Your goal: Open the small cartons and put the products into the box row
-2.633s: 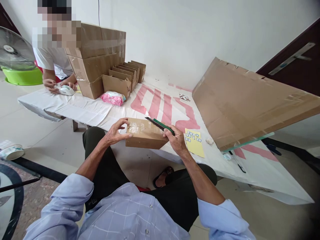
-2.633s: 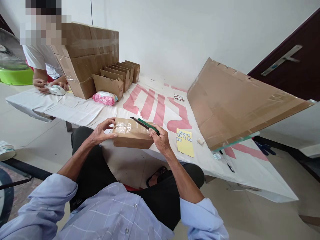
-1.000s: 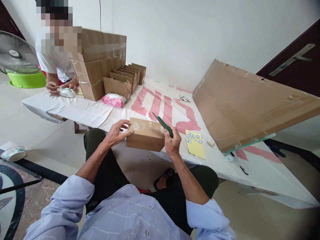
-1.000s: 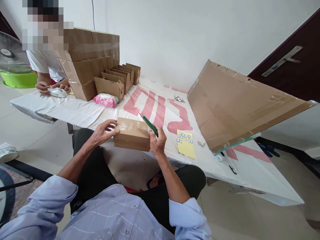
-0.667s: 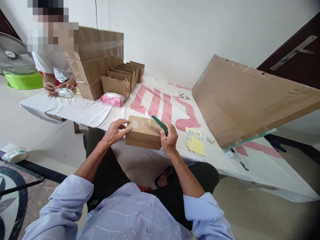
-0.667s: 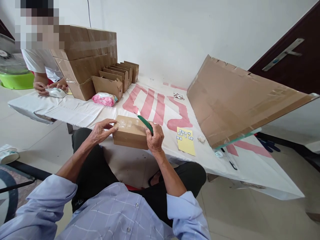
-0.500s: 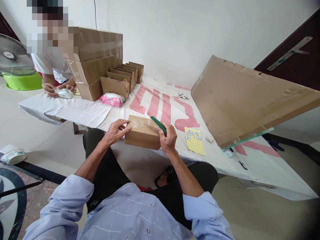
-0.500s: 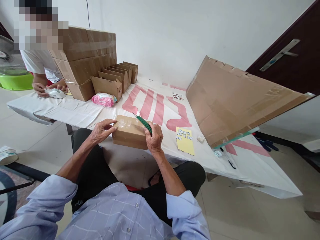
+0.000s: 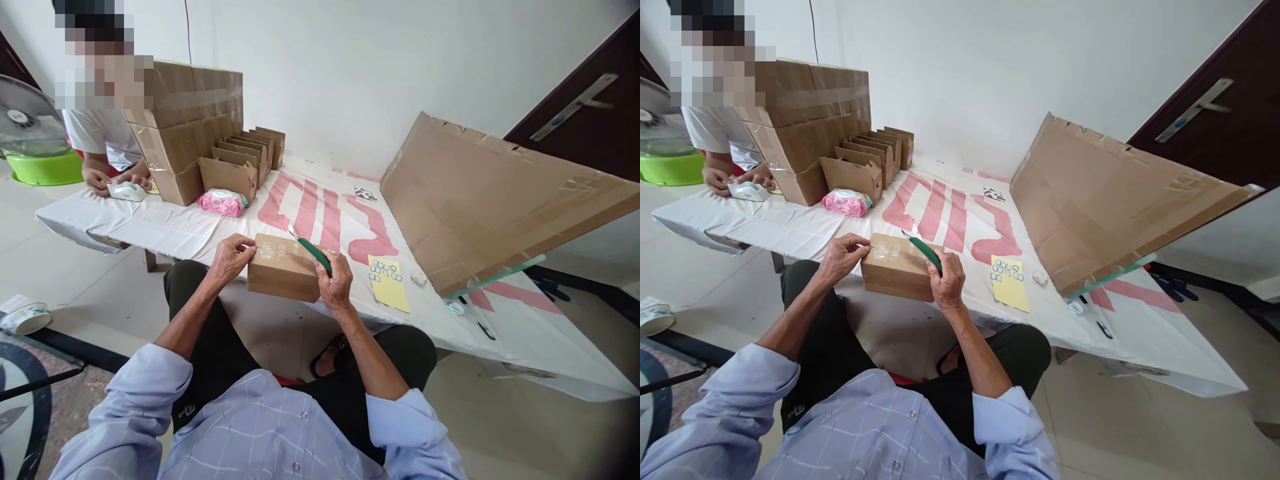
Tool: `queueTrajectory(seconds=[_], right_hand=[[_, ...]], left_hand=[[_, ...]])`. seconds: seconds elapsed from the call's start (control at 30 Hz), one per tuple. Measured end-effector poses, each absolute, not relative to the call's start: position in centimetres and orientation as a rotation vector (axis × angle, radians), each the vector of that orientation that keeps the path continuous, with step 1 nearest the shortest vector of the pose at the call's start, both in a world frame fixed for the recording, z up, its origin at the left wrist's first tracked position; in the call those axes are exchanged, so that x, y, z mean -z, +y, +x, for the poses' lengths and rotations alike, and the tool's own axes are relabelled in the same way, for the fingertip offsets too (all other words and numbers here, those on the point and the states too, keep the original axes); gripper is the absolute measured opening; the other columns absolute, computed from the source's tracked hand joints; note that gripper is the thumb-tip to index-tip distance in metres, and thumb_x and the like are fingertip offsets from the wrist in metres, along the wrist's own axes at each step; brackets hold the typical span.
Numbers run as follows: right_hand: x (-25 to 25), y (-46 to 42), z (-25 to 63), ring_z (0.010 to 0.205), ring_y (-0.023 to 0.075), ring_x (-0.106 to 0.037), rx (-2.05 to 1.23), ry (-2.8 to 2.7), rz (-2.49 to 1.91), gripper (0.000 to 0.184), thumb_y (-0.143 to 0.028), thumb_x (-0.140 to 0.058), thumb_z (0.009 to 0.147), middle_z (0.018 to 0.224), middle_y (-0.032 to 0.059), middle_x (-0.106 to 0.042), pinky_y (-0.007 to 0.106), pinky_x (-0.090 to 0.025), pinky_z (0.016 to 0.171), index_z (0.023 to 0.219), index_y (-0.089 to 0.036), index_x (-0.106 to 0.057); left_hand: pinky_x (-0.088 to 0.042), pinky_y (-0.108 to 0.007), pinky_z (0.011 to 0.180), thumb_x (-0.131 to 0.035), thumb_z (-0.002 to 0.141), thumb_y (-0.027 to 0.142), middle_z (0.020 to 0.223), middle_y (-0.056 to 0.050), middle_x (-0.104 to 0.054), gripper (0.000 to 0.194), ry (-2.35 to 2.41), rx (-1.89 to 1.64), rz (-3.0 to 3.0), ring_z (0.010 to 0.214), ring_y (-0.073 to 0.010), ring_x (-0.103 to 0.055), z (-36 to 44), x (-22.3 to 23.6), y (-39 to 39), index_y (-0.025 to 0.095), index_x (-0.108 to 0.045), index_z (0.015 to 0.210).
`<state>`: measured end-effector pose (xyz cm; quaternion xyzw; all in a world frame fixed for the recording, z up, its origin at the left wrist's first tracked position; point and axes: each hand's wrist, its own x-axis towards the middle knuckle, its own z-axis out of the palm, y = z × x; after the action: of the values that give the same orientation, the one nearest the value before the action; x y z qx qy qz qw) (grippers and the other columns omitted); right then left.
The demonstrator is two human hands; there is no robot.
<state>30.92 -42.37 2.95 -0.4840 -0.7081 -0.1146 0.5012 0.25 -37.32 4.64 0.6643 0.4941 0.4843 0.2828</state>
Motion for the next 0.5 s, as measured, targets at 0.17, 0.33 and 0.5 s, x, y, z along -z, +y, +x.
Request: queueTrajectory(seconds=[0.17,0.33,0.5], right_hand=[[-2.8,-42.6,30.7,0.093,0.0279,-0.068,0.322,-1.706,-1.160,0.032,-0.047,-0.055,0.114,0.099,0.0109,-0.075,0.041,-0.056,0.085,0.122,-0.022,-0.074],[-2.7,-42.8,30.7,0.092,0.0275,-0.067,0.308,-1.719,-1.163,0.032,-0.047,-0.055,0.113,0.095,0.0098,-0.073,0.041,-0.057,0.085,0.123,-0.022,-0.074],[-2.4,-42.9,30.6,0.091,0.0278,-0.068,0.330,-1.701,-1.159,0.032,-0.047,-0.055,0.114,0.094,0.0099,-0.072,0.042,-0.058,0.085,0.122,-0.023,-0.074]], left_hand=[[-0.055,-0.031,0.063,-0.072,0.082,0.049,0.082,-0.007,-0.078,0.037,1.346,-1.246,1.752,0.067,-0.0186,-0.066,-0.1,-4.6,-36.8,0.017,-0.085,0.095],[-0.062,-0.032,0.070,-0.081,0.073,0.052,0.112,-0.013,-0.082,0.043,1.100,-1.053,1.970,0.084,-0.0230,-0.077,-1.8,-6.5,-33.4,0.019,-0.085,0.099],[-0.065,-0.036,0.080,-0.086,0.070,0.045,0.122,-0.012,-0.083,0.037,0.930,-0.748,2.220,0.098,-0.0284,-0.080,-2.8,-9.6,-30.4,0.023,-0.087,0.100]])
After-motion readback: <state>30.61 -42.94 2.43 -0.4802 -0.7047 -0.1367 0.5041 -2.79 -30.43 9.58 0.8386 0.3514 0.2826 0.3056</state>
